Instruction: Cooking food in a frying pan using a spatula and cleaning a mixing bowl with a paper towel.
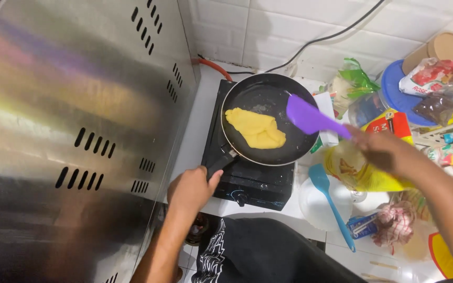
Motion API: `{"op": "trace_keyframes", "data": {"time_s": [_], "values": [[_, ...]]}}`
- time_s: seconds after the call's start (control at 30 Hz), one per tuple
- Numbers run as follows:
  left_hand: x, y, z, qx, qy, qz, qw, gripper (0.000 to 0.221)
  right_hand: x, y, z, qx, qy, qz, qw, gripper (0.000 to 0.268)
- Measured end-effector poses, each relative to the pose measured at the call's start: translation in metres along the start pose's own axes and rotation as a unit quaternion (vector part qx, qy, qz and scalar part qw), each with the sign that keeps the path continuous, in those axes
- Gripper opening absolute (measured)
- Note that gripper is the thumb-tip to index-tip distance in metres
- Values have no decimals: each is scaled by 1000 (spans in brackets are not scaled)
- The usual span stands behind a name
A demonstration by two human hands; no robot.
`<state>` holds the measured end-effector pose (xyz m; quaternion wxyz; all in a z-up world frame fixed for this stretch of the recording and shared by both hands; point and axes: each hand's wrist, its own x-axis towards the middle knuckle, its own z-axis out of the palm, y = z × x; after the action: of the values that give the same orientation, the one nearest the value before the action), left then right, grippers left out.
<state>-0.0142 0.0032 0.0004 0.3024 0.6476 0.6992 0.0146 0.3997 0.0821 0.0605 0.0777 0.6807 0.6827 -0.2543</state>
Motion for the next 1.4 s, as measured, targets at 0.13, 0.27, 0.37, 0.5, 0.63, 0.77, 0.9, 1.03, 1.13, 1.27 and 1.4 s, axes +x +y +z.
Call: {"op": "trace_keyframes", "data": {"time_s": [0.13,0.27,0.37,0.5,0.63,0.77,0.9,1.03,1.13,1.27,1.4], "values": [[-13,22,22,15,-50,-75,996,59,-11,-53,19,-174,-173,20,969,60],[-11,21,51,26,4,-58,998,60,-23,-103,31,-116,-186,11,976,53],[-18,20,64,45,34,-47,997,60,-30,-134,26,-8,-207,102,973,52],[-14,17,74,54,46,-45,996,60,-22,-118,22,258,-205,92,940,47],[-14,18,72,62,39,-53,996,63,6,-61,66,535,-229,72,810,46],[-17,23,59,39,13,-63,997,62,-1,-39,90,789,-376,53,483,37],[-19,29,50,35,-20,-86,995,62,-12,-6,129,848,-406,18,340,52],[-17,30,47,27,-38,-96,994,62,-51,-32,81,680,-118,-158,706,36],[-17,31,46,34,-41,-92,994,63,-75,-76,32,403,15,45,914,80],[-17,30,48,43,-26,-91,995,63,-47,-84,50,9,60,-11,998,61],[-18,29,48,23,-24,-89,995,62,-33,-129,46,-29,-27,46,998,57]]}}
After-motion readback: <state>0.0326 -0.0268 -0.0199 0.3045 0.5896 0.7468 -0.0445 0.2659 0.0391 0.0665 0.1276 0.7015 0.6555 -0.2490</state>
